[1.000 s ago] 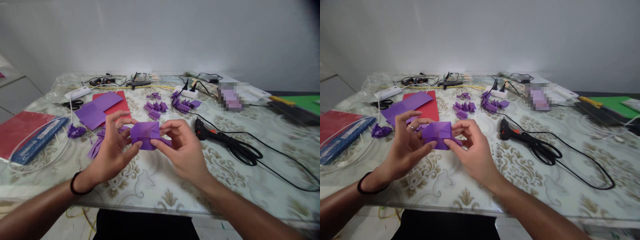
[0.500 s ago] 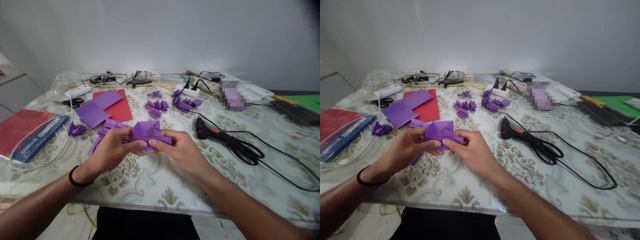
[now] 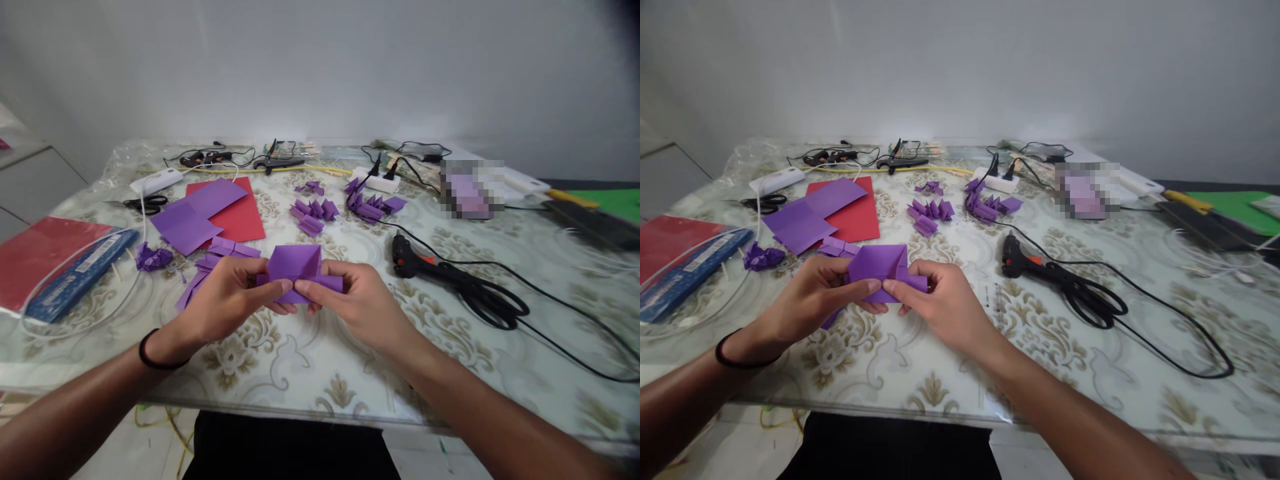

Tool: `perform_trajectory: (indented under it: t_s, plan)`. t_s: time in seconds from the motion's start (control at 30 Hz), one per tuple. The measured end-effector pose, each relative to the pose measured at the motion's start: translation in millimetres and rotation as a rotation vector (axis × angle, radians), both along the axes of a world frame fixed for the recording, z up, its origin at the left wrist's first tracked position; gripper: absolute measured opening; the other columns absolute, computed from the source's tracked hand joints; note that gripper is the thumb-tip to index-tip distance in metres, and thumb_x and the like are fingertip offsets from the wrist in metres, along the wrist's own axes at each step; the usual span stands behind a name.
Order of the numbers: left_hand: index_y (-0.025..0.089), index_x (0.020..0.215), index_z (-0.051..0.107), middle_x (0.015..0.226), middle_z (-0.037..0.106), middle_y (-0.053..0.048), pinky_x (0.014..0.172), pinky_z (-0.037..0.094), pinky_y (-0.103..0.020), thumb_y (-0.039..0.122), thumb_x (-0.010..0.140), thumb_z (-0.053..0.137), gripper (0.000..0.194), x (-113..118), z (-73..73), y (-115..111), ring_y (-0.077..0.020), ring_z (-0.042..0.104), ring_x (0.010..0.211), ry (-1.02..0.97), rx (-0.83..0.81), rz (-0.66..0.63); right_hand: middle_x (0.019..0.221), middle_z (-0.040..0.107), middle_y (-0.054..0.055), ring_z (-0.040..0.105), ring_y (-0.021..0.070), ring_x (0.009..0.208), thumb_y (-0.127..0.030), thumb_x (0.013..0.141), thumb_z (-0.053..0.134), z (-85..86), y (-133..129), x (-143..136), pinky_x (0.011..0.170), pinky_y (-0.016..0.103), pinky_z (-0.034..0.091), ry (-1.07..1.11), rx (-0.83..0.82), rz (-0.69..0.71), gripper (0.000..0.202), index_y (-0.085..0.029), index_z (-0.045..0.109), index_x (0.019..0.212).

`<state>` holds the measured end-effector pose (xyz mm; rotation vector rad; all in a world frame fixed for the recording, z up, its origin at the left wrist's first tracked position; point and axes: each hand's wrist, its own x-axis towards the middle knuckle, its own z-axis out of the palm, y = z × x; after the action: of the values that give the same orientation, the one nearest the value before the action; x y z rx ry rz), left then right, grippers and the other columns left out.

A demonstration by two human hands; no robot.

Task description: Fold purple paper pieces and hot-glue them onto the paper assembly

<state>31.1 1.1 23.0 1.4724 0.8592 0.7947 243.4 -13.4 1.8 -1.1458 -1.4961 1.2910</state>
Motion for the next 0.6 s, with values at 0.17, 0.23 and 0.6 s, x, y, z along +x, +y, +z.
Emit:
perform_trajectory:
  t_s: [0.17,0.23,0.6]
  plan:
    - [0.015,0.098,0.077,0.083,0.084,-0.005,0.075,0.071,-0.027,0.034,0.086,0.087,0.025,3.2,-3.9,0.6,-0.0230,0.084,0.081,-0.010,-0.058,0.022,0.065,0.070,-0.001,0.068,0.0151,0.059,-0.048,0.079,0.088,0.9,0.2,-2.1,0.060,0.027,0.051,0.061,-0.016,-0.037,0.034,-0.019,0.072,0.074]
    - [0.015,0.095,0.073,0.079,0.083,-0.004,0.071,0.071,-0.028,0.036,0.080,0.092,0.032,4.8,-4.8,0.0,-0.0237,0.084,0.076,-0.028,-0.055,0.115,0.064,0.071,-0.001,0.068,0.0154,0.059,-0.050,0.080,0.088,1.1,-0.5,-2.3,0.060,0.027,0.051,0.049,-0.007,-0.064,0.036,-0.019,0.073,0.074]
    - [0.017,0.074,0.060,0.065,0.075,0.002,0.065,0.070,-0.024,0.030,0.083,0.090,0.034,3.6,0.3,0.8,-0.0200,0.082,0.066,-0.182,-0.056,0.175,0.063,0.073,0.000,0.069,0.0176,0.060,-0.056,0.080,0.088,3.9,-2.6,-2.6,0.061,0.029,0.052,0.036,0.021,-0.107,0.040,-0.021,0.071,0.070]
